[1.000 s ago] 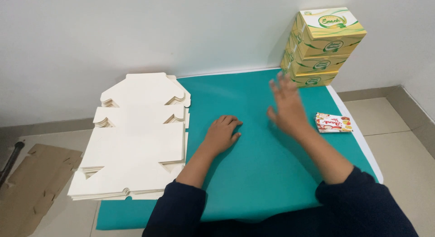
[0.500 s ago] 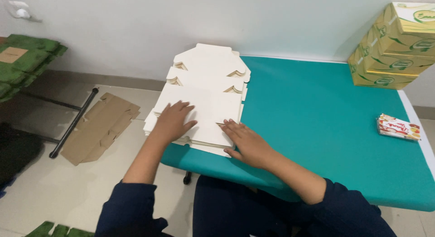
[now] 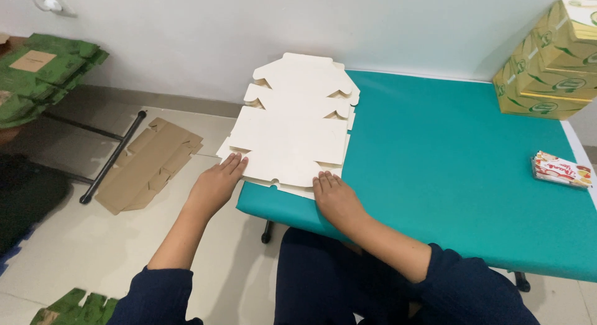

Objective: The person assembles flat cardboard pieces into small rectangular boxes. They fold the sides, tuck flaps, and close the lids. A small snack packet is placed inside one box before closing it. The finished boxes are stacked on the table.

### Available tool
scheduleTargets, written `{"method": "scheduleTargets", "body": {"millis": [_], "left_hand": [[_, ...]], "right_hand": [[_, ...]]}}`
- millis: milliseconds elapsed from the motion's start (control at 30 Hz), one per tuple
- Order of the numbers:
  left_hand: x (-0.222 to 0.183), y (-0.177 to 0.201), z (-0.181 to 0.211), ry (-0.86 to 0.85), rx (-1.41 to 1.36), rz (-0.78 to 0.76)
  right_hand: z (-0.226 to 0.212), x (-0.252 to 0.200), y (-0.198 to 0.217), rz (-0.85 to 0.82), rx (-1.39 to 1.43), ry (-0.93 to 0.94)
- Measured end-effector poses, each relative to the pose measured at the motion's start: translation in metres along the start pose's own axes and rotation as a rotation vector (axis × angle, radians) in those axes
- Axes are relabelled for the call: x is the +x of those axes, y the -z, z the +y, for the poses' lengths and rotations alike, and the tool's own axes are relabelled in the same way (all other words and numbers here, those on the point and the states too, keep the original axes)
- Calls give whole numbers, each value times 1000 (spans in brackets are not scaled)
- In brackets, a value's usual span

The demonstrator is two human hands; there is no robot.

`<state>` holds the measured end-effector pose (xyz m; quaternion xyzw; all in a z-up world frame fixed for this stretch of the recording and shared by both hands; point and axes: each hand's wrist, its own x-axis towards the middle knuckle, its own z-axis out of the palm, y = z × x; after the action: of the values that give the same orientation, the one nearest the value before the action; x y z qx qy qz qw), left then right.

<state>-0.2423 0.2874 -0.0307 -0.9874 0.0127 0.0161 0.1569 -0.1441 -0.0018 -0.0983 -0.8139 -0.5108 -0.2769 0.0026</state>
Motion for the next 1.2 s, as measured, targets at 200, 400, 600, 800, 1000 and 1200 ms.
{"method": "scheduleTargets", "body": {"millis": [200, 400, 600, 800, 1000, 1200], "left_hand": [[4, -23, 6, 19, 118, 197], [-11, 38, 17, 139, -8, 264], [-19, 101, 35, 122, 161, 1069], [9, 94, 114, -191, -76, 1121], [43, 55, 217, -368, -352, 950], [67, 66, 268, -423, -514, 696]], "right_hand": [[9, -12, -6, 7, 6, -24], [26, 5, 72, 49, 105, 16], [71, 8, 148, 673, -66, 108], [118, -62, 189, 529, -164, 42], [145, -182, 179, 222, -99, -114], [166, -266, 131, 38, -48, -350]]}}
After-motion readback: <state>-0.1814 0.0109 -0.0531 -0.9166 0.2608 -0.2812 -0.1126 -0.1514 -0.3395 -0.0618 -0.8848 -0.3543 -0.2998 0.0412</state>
